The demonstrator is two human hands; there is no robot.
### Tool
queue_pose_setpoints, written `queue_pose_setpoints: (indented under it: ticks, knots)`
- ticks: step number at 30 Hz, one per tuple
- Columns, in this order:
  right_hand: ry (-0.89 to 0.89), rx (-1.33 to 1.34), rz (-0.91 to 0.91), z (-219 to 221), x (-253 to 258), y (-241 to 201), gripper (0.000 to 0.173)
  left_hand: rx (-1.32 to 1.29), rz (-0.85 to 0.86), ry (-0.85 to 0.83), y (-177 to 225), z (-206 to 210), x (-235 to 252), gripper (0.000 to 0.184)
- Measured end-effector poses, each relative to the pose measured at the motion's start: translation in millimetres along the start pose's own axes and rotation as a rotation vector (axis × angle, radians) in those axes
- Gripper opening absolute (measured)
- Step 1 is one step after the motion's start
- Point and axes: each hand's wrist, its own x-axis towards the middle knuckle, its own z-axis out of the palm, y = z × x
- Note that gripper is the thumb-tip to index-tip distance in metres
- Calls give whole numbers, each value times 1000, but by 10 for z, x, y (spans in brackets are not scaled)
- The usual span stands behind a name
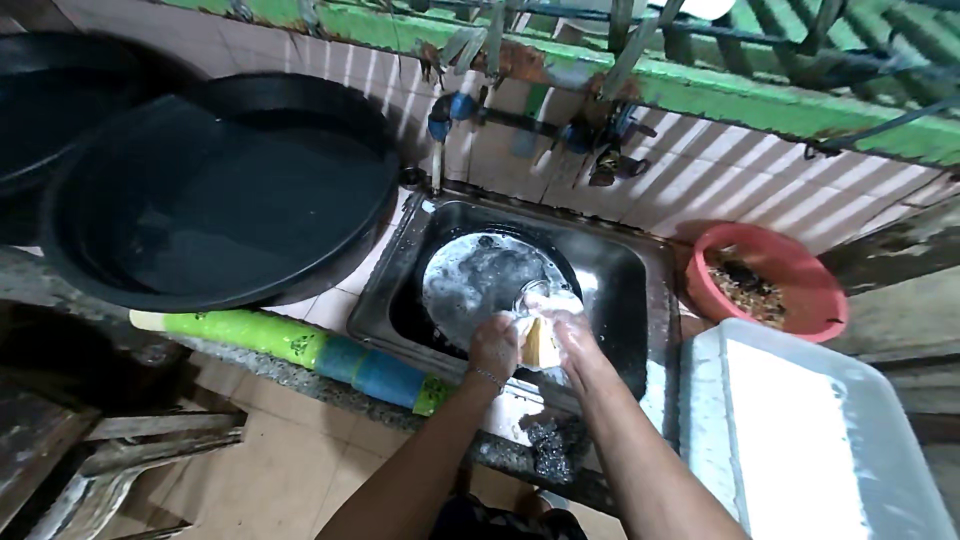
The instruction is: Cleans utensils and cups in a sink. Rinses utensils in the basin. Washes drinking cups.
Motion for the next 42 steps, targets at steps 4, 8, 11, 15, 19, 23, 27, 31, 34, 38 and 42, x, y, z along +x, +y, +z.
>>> queue_pose_setpoints:
  ticks: [4, 8, 11, 15, 19, 23, 27, 31, 34, 38, 42]
  knots:
    - [73, 198, -93, -122, 39, 176, 25, -723, -193, -406, 92, -16, -150, 22]
    - [-333, 618, -175, -158, -9, 313, 61, -857, -100, -617, 0, 142, -227, 21]
    - [-303, 706, -110, -132, 18, 294, 76, -590, -117, -413, 71, 127, -261, 22]
    - [-239, 449, 24, -243, -46, 59, 39, 244, -18, -117, 122, -8, -165, 35]
    - [37, 272, -48, -255, 99, 27, 30, 489, 32, -5, 201, 38, -278, 36]
    - [52, 416, 39, -49, -46, -7, 49, 461, 2, 23, 284, 29, -254, 34]
    - [73, 117, -22, -128, -134, -119, 29, 333, 70, 8, 143, -21, -195, 34]
    - [-108, 26, -49, -443, 82, -291, 25, 377, 166, -104, 78, -148, -335, 32]
    - [-635, -150, 67, -600, 69, -389, 28, 506, 226, -274, 152, -349, -267, 31]
    - [-656, -186, 127, -562, -36, -427, 8, 493, 216, -521, 237, -526, -152, 30]
    - [-281, 31, 54, -541, 29, -267, 17, 381, 204, -374, 139, -423, -232, 30]
